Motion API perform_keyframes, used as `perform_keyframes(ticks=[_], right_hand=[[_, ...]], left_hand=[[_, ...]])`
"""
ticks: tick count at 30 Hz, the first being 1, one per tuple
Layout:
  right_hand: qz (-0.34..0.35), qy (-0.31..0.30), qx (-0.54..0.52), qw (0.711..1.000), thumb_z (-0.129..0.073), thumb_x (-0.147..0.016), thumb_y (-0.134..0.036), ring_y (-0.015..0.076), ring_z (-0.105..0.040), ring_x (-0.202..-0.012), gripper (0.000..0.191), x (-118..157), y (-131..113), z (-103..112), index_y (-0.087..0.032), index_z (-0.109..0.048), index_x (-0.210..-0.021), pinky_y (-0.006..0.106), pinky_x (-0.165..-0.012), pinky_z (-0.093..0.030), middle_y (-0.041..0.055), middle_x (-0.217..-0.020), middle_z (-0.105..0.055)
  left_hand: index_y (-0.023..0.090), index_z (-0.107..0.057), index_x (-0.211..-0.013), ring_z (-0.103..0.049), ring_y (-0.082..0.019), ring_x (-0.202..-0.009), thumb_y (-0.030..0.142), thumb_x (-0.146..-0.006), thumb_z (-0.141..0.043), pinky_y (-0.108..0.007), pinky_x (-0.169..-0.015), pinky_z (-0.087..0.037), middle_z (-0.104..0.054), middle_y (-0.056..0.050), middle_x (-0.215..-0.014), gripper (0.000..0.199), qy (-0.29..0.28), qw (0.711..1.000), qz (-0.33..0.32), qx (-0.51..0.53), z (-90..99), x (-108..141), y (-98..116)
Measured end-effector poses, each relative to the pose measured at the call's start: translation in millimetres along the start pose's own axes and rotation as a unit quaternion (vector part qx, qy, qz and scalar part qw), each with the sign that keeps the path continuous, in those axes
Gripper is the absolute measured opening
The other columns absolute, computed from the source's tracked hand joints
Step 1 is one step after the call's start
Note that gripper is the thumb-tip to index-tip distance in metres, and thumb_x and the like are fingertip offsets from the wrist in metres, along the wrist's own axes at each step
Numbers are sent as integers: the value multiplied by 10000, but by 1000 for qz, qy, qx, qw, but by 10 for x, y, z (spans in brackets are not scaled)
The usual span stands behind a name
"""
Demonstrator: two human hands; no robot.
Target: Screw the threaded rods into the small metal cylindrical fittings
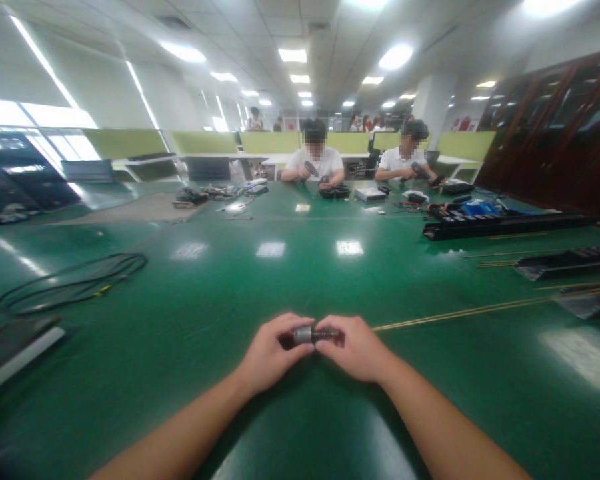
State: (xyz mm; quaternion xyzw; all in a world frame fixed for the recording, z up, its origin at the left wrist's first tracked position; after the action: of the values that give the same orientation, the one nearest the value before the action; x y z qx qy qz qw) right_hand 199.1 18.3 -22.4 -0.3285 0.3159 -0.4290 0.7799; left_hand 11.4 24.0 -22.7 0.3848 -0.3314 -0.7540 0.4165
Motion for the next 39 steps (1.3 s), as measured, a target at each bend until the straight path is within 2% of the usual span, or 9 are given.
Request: perform_keyframes(ticks=[8, 17, 39], right_hand=[[-2, 4, -1, 1000, -666, -848, -236, 188, -642, -769, 165, -5, -19, 2, -199, -741, -990, 265, -679, -450, 26, -873, -746], [-3, 6, -2, 1000, -662, -853, -232, 192, -658, -791, 155, -6, -25, 14, -193, -745, -977, 275, -709, -463, 32, -886, -754], [5, 8, 8, 1000, -644, -870, -236, 190, -652, -790, 154, 3, -21, 36, -186, -759, -960, 274, -703, -454, 36, -885, -756]], left_hand=[[206, -730, -970, -650, -173, -836, 202, -713, -804, -263, -727, -494, -700, -24, -919, 268, 16, 1000, 22, 16, -2, 8, -4], [208, -738, -962, -661, -180, -831, 210, -700, -801, -269, -727, -511, -712, -33, -927, 270, 25, 999, 36, 22, 7, 14, -3], [199, -749, -965, -665, -189, -837, 187, -692, -798, -275, -724, -520, -720, -48, -935, 277, 26, 999, 29, 17, 41, 1, 37]])
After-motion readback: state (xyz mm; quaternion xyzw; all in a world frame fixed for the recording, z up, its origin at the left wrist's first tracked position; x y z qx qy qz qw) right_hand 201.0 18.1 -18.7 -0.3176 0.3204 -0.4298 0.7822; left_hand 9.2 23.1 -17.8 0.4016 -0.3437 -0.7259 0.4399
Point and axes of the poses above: each hand's wrist, its own x-axis away from the middle knuckle, its own z-axis out of the back of the hand, y = z × x, the point moved 3 cm from there along -x, towards the middle knuckle
